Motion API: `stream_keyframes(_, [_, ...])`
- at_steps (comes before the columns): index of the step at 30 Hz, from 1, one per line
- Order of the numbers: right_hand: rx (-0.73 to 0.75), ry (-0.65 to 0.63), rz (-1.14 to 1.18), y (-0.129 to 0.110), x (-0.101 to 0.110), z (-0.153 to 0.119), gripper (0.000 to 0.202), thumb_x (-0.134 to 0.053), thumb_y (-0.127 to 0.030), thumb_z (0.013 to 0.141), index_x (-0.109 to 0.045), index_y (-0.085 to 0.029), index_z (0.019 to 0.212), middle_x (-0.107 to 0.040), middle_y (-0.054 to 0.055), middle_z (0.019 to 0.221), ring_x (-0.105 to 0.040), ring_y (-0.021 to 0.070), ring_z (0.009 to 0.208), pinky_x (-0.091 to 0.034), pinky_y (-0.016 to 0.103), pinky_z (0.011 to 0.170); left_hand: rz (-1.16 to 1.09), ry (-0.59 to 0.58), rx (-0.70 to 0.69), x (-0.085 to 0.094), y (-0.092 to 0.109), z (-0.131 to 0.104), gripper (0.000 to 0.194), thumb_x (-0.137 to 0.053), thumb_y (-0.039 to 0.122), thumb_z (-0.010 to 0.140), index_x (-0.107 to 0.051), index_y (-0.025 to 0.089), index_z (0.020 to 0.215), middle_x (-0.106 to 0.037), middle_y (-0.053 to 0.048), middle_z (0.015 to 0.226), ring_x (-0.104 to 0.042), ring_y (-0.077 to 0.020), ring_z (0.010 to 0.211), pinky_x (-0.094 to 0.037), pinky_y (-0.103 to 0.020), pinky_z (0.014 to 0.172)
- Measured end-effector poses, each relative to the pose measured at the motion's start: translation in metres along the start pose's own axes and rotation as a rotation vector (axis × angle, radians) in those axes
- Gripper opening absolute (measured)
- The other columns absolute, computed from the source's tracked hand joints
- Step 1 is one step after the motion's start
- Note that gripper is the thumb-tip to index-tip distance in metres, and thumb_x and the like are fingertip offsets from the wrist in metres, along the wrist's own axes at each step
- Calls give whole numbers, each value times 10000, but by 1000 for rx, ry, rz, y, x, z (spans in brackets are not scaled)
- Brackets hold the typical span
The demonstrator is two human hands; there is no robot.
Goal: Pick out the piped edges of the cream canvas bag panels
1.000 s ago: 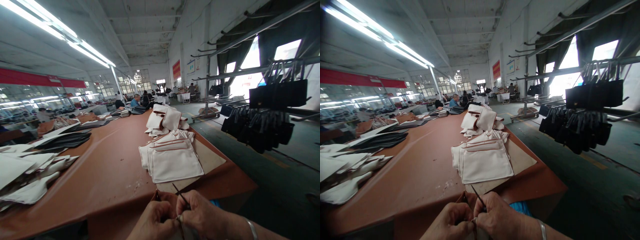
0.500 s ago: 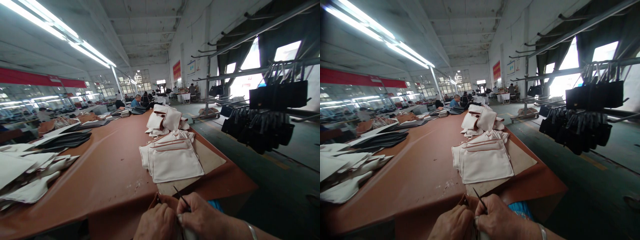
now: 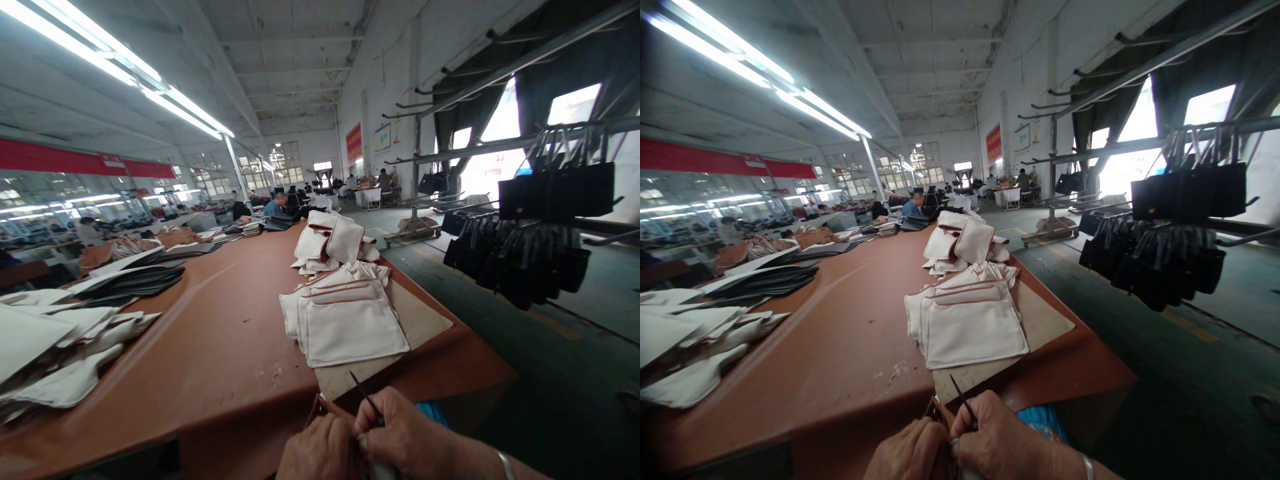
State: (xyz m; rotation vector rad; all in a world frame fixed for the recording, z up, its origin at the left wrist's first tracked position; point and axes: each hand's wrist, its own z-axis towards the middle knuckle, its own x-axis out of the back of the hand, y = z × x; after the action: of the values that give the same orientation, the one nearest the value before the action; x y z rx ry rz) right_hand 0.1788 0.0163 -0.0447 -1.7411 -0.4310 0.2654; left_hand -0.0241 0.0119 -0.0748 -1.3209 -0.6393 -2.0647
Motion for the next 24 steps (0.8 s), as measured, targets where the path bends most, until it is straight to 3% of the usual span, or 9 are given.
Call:
stream_keyframes(2, [73, -6, -124, -8, 1, -5, 46, -588, -167, 613, -552, -170, 642, -496, -54, 583, -388, 91, 563, -274, 195, 479, -245, -21, 159, 8, 4, 6, 144, -459, 98, 841, -510, 221, 786, -626, -1, 703, -583, -153, 594, -384, -243, 542])
stream_keyframes(5, [172, -11, -200, -18, 3, -11, 36, -578, -160, 632, -542, -168, 630, -514, -50, 601, -407, 92, 579, -295, 200, 503, -783, -167, 381, 27, 7, 19, 88, -498, 180, 813, -486, 202, 729, -569, 2, 724, -486, -130, 634, -359, -225, 572])
stream_keyframes(7, [130, -6, -120, -18, 3, -12, 43, -606, -186, 640, -570, -167, 652, -533, -43, 595, -424, 101, 582, -308, 203, 508, -1089, -248, 472, 36, 6, 26, 184, -551, 322, 817, -482, 193, 705, -529, -3, 746, -440, -131, 663, -353, -229, 589])
stream_keyframes(9, [72, 9, -17, -12, 2, -10, 67, -626, -210, 635, -579, -171, 664, -543, -37, 582, -437, 112, 583, -313, 206, 508, -1256, -292, 534, 39, 5, 29, 371, -600, 526, 804, -483, 189, 701, -494, -3, 749, -410, -132, 668, -339, -235, 587])
stream_keyframes(12, [28, 37, 71, -1, 0, -5, 85, -639, -210, 621, -585, -176, 678, -540, -36, 600, -442, 115, 581, -314, 210, 510, -1236, -341, 586, 34, 6, 29, 576, -657, 733, 713, -482, 184, 693, -458, 11, 705, -371, -121, 642, -284, -238, 557])
stream_keyframes(17, [-27, 71, 74, 4, -1, -4, 80, -581, -192, 615, -608, -178, 689, -470, -55, 556, -388, 107, 530, -279, 219, 482, -1038, -424, 681, 21, 8, 28, 597, -689, 734, 685, -527, 160, 653, -368, 56, 582, -262, -86, 546, -154, -261, 495])
stream_keyframes(20, [95, 97, -40, 0, -1, -7, 25, -593, -186, 631, -608, -168, 642, -504, -40, 572, -433, 116, 568, -316, 222, 516, -1000, -445, 744, 15, 9, 29, 556, -702, 686, 656, -564, 150, 609, -371, 51, 545, -278, -89, 517, -141, -269, 486])
stream_keyframes(24, [416, 114, -135, 4, 0, -7, 53, -601, -181, 696, -627, -160, 654, -600, -9, 633, -544, 136, 623, -390, 223, 579, -1071, -415, 784, 17, 11, 29, 479, -723, 607, 633, -560, 158, 593, -401, 49, 535, -289, -90, 513, -170, -261, 495])
